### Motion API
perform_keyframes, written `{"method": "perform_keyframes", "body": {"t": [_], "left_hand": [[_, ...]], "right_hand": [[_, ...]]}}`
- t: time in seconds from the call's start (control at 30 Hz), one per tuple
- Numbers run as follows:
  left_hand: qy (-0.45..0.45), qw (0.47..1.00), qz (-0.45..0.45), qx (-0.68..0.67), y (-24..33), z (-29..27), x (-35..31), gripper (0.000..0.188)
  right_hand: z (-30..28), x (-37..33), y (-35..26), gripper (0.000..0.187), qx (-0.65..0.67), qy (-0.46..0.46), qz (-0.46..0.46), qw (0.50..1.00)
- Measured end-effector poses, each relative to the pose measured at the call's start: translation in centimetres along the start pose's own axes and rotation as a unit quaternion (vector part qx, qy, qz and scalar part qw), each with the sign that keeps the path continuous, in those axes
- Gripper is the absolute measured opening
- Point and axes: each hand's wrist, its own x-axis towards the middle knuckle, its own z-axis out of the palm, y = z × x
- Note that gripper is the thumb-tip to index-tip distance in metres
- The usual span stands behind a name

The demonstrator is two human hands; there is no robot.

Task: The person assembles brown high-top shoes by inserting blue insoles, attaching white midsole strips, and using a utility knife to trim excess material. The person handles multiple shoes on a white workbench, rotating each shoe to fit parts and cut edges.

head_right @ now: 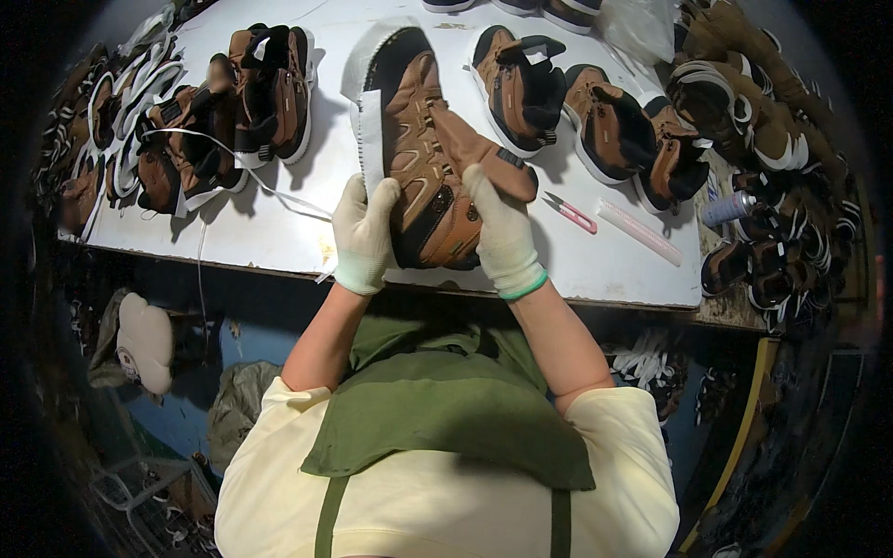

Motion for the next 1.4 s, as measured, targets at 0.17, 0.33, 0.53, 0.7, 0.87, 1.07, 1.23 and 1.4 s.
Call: {"method": "perform_keyframes", "body": {"t": [0.17, 0.33, 0.53, 0.7, 0.87, 1.07, 1.23, 1.4], "left_hand": [[-0.016, 0.994, -0.047, -0.102, -1.2, -0.3, 0.2, 0.023], [-0.047, 0.981, -0.075, -0.175, -1.7, -0.8, 0.0, 0.024], [-0.054, 0.963, -0.110, -0.239, -2.2, -1.1, 0.0, 0.025], [-0.053, 0.962, -0.102, -0.250, -3.0, -1.3, 0.0, 0.028], [-0.060, 0.966, -0.101, -0.232, -1.4, -0.9, -0.3, 0.033], [-0.090, 0.971, -0.091, -0.201, -3.1, -1.6, 0.2, 0.043], [-0.054, 0.967, -0.116, -0.222, -3.1, -1.3, 0.1, 0.040], [0.033, 0.999, -0.010, 0.026, -0.2, -0.9, 0.8, 0.043]], "right_hand": [[-0.8, 0.7, 1.2, 0.052, -0.269, -0.002, -0.154, 0.951], [0.7, 0.0, -0.1, 0.039, -0.186, 0.030, -0.111, 0.976], [-2.4, 0.6, 1.2, 0.071, -0.477, -0.060, -0.299, 0.824], [-2.1, 0.6, 1.4, 0.069, -0.441, -0.059, -0.271, 0.854], [-2.0, 0.9, 1.4, 0.067, -0.414, -0.077, -0.303, 0.855], [-2.4, 0.9, 1.3, 0.064, -0.427, -0.077, -0.235, 0.870], [1.1, 0.0, -0.1, 0.038, -0.187, 0.037, -0.118, 0.974], [1.5, -1.1, -1.6, 0.045, -0.128, 0.026, -0.045, 0.990]]}}
